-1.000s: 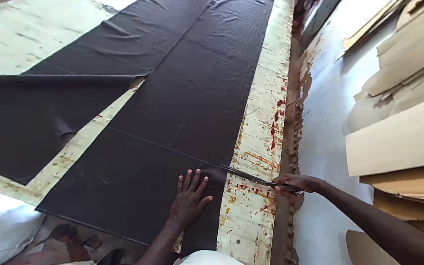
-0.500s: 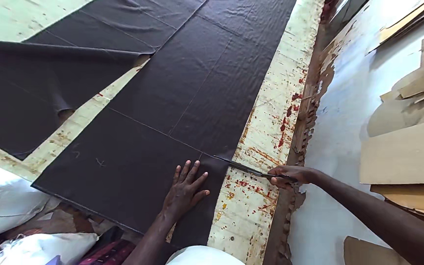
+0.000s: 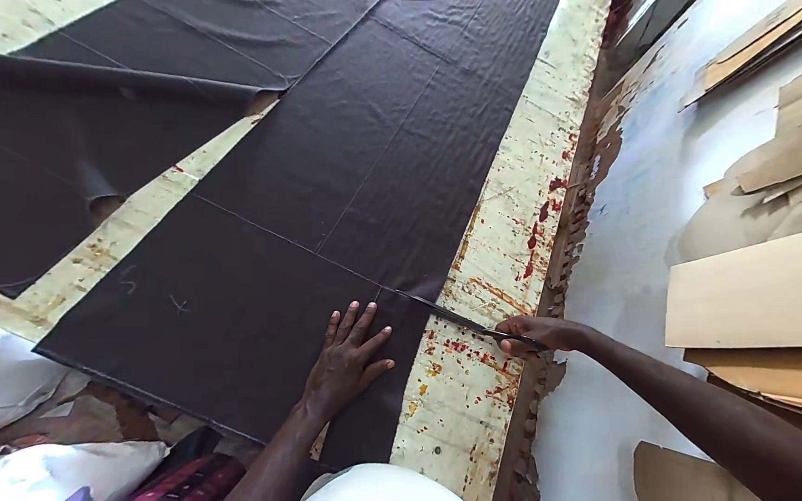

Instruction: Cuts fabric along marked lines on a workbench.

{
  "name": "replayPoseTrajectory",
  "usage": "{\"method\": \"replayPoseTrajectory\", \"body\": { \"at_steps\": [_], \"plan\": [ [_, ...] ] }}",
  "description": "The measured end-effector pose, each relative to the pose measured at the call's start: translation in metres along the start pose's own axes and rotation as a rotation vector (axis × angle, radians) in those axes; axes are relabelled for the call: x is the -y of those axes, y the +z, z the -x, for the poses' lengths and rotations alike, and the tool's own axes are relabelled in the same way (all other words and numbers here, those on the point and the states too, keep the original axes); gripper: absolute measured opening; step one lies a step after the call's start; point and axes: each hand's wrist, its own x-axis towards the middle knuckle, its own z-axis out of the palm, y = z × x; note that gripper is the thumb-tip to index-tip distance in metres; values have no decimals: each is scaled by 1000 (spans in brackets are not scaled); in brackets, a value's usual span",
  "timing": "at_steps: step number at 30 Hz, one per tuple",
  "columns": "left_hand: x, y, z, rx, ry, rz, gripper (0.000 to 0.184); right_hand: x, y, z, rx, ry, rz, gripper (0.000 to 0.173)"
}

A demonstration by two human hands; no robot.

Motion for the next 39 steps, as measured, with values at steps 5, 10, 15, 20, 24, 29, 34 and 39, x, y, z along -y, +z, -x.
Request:
{"method": "replayPoseTrajectory", "body": {
  "at_steps": [5,10,15,20,24,29,34,39],
  "plan": [
    [1,1,0,-1,-2,-6,56,21,3,-10,-37,23,48,46],
    [1,3,1,2,-8,-16,56,21,10,-10,-98,28,28,46],
    [0,0,0,8,-11,13,56,34,12,-13,-43,22,35,38],
    [0,2,0,18,-19,-12,57,47,17,-24,-62,36,45,43],
    [0,2,0,31,-34,-8,56,38,22,-29,-151,13,42,44],
    [0,1,-1,40,-33,-10,57,40,19,-36,-128,25,77,43],
    [-1,-1,-2,53,-35,-16,57,57,16,-49,-85,7,93,50],
    [-1,0,-1,31,-32,-6,56,51,18,-56,-133,15,75,51]
  ]
}}
